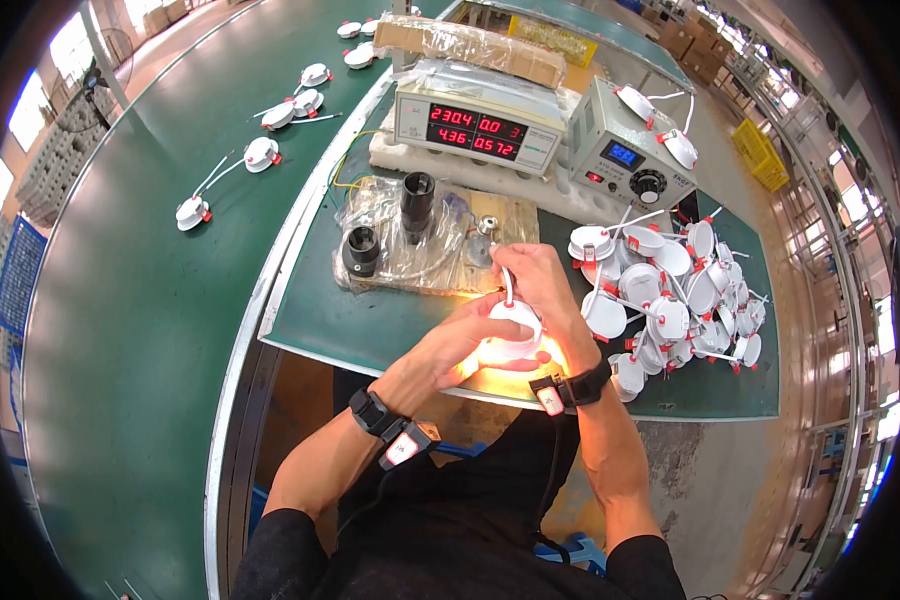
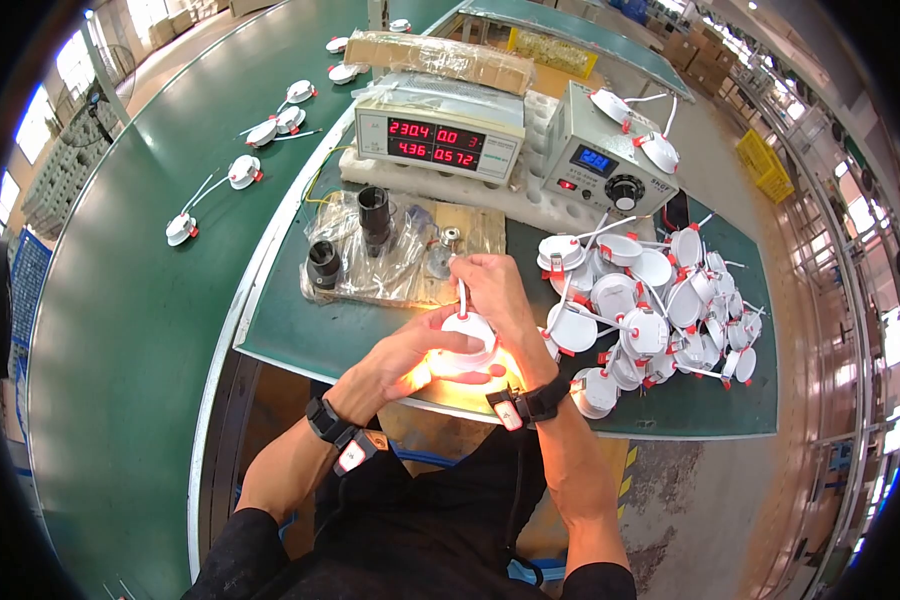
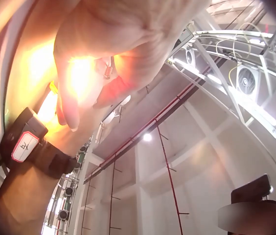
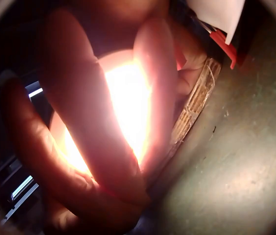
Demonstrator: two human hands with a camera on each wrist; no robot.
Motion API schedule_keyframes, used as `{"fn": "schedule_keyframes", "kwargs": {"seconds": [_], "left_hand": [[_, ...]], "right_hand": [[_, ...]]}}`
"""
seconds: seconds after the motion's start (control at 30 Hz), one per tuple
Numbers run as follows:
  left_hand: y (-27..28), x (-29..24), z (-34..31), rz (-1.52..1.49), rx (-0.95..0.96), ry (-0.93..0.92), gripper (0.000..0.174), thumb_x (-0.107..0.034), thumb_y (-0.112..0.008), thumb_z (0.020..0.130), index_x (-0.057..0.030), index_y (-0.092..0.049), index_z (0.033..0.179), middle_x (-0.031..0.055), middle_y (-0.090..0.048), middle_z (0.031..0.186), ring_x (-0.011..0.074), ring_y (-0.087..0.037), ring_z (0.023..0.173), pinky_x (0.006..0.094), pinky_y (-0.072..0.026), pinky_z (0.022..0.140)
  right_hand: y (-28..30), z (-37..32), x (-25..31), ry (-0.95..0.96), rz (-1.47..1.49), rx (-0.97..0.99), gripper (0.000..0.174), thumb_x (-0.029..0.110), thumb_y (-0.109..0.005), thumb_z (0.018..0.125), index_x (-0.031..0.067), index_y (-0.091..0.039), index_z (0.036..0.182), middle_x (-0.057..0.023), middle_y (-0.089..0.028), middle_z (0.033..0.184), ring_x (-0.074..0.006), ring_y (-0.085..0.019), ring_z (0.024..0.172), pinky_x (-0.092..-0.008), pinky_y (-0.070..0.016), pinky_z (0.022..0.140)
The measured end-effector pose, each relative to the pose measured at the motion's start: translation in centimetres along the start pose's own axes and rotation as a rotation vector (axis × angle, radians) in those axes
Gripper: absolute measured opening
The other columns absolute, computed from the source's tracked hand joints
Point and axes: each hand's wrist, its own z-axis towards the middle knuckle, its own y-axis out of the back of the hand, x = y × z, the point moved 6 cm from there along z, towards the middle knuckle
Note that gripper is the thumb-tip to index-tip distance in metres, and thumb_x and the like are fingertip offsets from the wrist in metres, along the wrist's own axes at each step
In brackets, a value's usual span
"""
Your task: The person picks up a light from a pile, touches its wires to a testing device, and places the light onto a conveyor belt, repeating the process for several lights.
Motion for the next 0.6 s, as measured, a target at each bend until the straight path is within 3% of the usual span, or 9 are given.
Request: {"fn": "schedule_keyframes", "kwargs": {"seconds": [0.23, 0.6], "left_hand": [[0.91, 0.32, 0.64, 0.07, -0.002, -0.054, 0.042, 0.003, -0.067, 0.087, 0.0035, -0.052, 0.127, 0.0139, -0.063, 0.12, 0.0304, -0.066, 0.11, 0.0478, -0.0568, 0.1], [0.23, 0.17, 0.12, 0.016, 0.011, -0.007, 0.041, 0.0, -0.067, 0.09, 0.0009, -0.052, 0.127, 0.0153, -0.064, 0.12, 0.0329, -0.069, 0.106, 0.0426, -0.0604, 0.093]], "right_hand": [[-0.05, -0.25, 0.41, 0.005, -0.019, -0.008, 0.029, 0.022, -0.063, 0.089, -0.0022, -0.066, 0.074, -0.0016, -0.055, 0.056, -0.0093, -0.049, 0.048, -0.0279, -0.0394, 0.046], [-0.07, -0.11, 0.22, -0.001, -0.032, -0.025, 0.029, 0.022, -0.064, 0.088, -0.0018, -0.066, 0.072, -0.0007, -0.055, 0.055, -0.0084, -0.048, 0.049, -0.0279, -0.0383, 0.046]]}}
